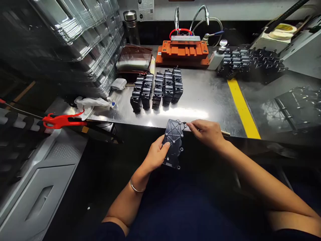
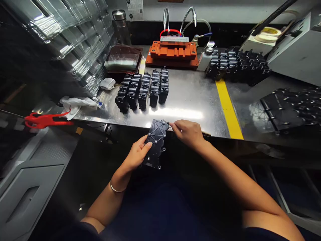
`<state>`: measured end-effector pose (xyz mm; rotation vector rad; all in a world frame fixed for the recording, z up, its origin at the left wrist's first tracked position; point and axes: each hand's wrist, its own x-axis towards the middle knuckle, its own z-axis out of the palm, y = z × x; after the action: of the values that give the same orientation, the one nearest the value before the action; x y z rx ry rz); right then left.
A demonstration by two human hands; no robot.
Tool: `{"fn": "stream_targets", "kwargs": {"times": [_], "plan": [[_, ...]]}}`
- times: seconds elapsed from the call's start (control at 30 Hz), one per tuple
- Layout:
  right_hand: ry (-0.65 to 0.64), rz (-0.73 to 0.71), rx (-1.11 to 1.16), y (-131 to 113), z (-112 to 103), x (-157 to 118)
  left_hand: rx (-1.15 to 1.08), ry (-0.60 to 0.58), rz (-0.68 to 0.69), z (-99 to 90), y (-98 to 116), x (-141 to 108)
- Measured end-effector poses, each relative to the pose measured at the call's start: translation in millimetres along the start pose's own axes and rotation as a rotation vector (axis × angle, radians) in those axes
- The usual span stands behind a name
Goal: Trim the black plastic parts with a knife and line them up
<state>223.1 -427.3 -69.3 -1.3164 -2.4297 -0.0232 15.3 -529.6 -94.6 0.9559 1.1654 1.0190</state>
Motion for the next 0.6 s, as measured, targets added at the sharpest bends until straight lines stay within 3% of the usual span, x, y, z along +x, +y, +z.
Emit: {"fn": "stream_targets", "kwargs": {"times": [0.13,0.3,0.6], "plan": [[-0.037,-0.108,0.089,-4.9,-8.6,-14.3,-0.002,-0.001,-0.016,1.0,1.0,-0.3],[-0.069,-0.177,0.010,-7.2,-14.3,-19.8,0.016,0.004,0.025,0.0,1.8,0.0],[-0.121,-0.135,0.000,-2.2,-12.3,-15.6,0.020,0.015,0.025,2.5,4.6,0.0]]}}
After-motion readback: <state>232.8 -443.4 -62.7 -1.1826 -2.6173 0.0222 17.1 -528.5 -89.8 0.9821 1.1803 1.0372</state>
